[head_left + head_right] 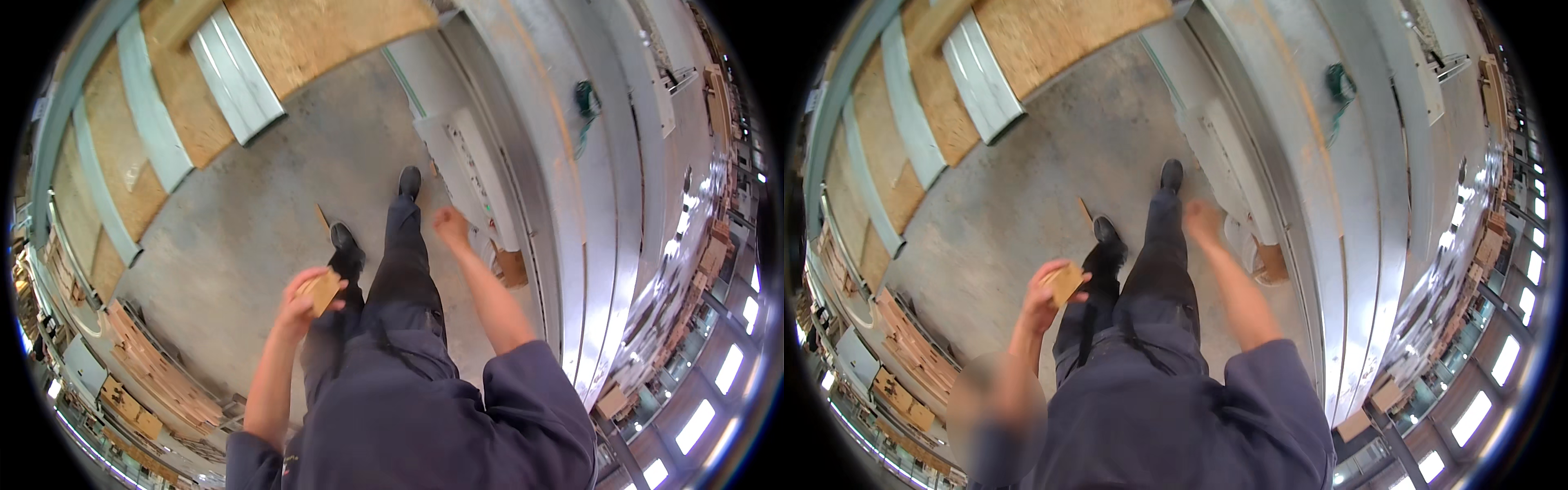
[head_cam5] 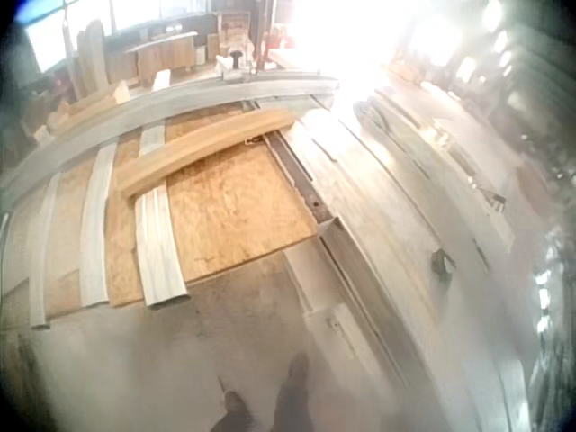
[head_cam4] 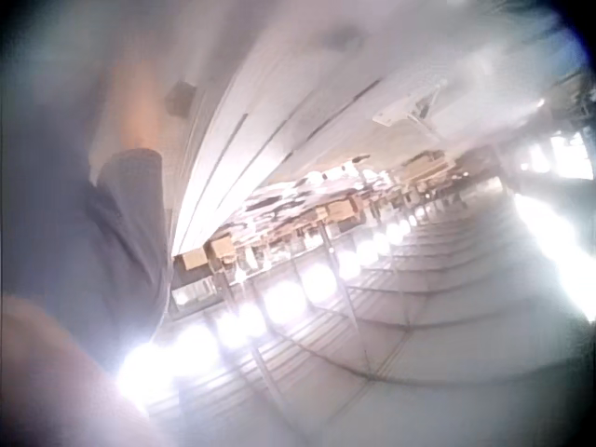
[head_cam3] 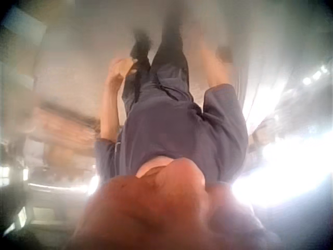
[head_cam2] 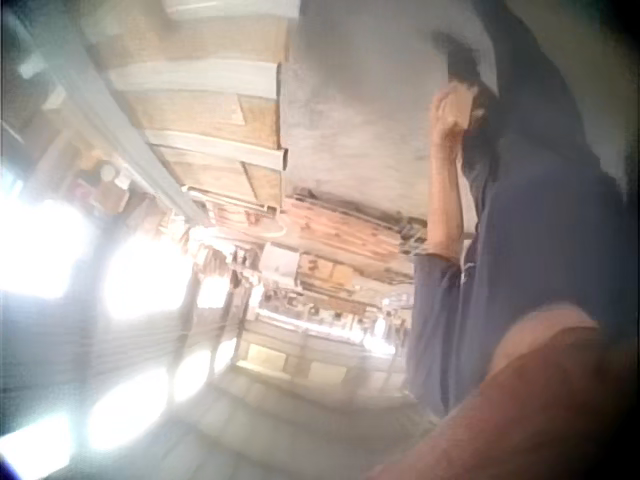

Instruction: The person uses a table saw to cut a small block of wood, then uses a push stick to guide a long, thin strip of wood through the saw blade. After cutting, the person walks across the workshop floor and places the cut pieces onto a stack of lumber.

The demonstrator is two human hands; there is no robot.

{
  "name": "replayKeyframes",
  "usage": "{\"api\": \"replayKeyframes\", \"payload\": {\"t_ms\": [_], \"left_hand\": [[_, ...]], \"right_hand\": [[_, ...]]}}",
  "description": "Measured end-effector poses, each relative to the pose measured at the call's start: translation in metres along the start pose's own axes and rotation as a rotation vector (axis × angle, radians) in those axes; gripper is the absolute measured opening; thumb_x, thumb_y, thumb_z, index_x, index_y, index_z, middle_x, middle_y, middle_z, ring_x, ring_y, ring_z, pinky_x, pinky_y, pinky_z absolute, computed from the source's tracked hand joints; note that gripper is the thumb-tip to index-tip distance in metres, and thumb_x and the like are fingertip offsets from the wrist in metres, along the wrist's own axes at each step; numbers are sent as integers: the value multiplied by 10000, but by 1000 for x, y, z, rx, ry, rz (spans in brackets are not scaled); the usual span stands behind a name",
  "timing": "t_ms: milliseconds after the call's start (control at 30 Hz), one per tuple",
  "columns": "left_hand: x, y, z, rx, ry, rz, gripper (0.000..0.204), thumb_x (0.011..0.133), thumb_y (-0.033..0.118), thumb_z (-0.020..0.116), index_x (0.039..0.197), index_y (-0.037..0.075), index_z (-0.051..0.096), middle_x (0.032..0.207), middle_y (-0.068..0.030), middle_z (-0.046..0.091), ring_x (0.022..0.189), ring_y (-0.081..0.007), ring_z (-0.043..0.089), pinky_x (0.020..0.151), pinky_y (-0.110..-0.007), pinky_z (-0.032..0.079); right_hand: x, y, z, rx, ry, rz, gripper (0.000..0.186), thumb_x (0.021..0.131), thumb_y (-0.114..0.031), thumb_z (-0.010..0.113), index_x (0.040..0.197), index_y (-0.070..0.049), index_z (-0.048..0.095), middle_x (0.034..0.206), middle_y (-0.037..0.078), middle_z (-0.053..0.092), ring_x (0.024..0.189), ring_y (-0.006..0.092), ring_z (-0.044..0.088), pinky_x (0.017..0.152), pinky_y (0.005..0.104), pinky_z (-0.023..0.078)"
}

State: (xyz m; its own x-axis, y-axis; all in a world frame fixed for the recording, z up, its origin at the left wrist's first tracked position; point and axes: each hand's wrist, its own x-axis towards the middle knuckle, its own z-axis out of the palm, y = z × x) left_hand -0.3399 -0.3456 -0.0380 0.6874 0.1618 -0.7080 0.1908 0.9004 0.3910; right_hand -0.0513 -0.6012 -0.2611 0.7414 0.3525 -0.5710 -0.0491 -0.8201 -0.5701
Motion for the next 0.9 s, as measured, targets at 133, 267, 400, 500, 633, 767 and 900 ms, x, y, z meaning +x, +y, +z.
{"api": "replayKeyframes", "payload": {"t_ms": [133, 267, 400, 500, 633, 767, 900], "left_hand": [[-41, -53, -52, -329, 91, 65, 644, 759, 260, 790, 1307, 61, 516, 1327, -232, 561, 1270, -448, 566, 1015, -500, 548], [-43, -89, -93, -216, 276, -40, 560, 784, 179, 749, 1279, 54, 517, 1279, -233, 560, 1216, -470, 590, 1001, -503, 568], [-24, -78, -85, -182, 227, -105, 578, 804, 198, 759, 1308, 57, 514, 1296, -243, 546, 1194, -502, 591, 969, -561, 572], [-18, -62, -48, -189, 92, -129, 588, 826, 232, 769, 1330, 71, 512, 1324, -255, 522, 1187, -540, 579, 939, -616, 567], [1, -34, -3, -253, -150, -202, 478, 880, 293, 726, 1284, 84, 579, 1407, -271, 453, 1218, -540, 540, 913, -626, 560], [5, -17, 54, -215, -146, -126, 426, 861, 217, 698, 1263, 84, 654, 1458, -267, 438, 1223, -483, 525, 863, -527, 554], [16, 38, 126, -250, -220, -108, 722, 764, 113, 688, 1461, 89, 501, 1478, -294, 430, 1228, -445, 537, 946, -451, 534]], "right_hand": [[56, 133, -14, 892, 385, 539, 202, 1017, -161, 513, 900, -33, 618, 744, 95, 656, 642, 192, 642, 557, 314, 534], [80, 195, -17, 1181, 751, 461, 223, 1034, -183, 524, 877, -41, 595, 697, 61, 605, 599, 171, 592, 538, 285, 513], [86, 202, -5, 875, 910, 402, 255, 1023, -261, 587, 893, -41, 595, 676, 38, 565, 549, 158, 536, 506, 287, 485], [77, 185, -8, 761, 950, 529, 223, 986, -204, 621, 820, -55, 622, 659, 42, 593, 515, 149, 538, 450, 299, 438], [16, 204, -38, 530, -18, 375, 150, 935, -137, 654, 801, -74, 679, 669, 30, 643, 538, 137, 583, 472, 317, 457], [-55, -102, -174, 193, -114, -374, 96, 902, -137, 702, 901, -40, 698, 702, 78, 674, 620, 207, 635, 602, 317, 511], [-5, -219, -294, -275, 726, -717, 368, 850, -144, 735, 1213, -121, 676, 1146, 157, 662, 1032, 356, 626, 864, 418, 521]]}}
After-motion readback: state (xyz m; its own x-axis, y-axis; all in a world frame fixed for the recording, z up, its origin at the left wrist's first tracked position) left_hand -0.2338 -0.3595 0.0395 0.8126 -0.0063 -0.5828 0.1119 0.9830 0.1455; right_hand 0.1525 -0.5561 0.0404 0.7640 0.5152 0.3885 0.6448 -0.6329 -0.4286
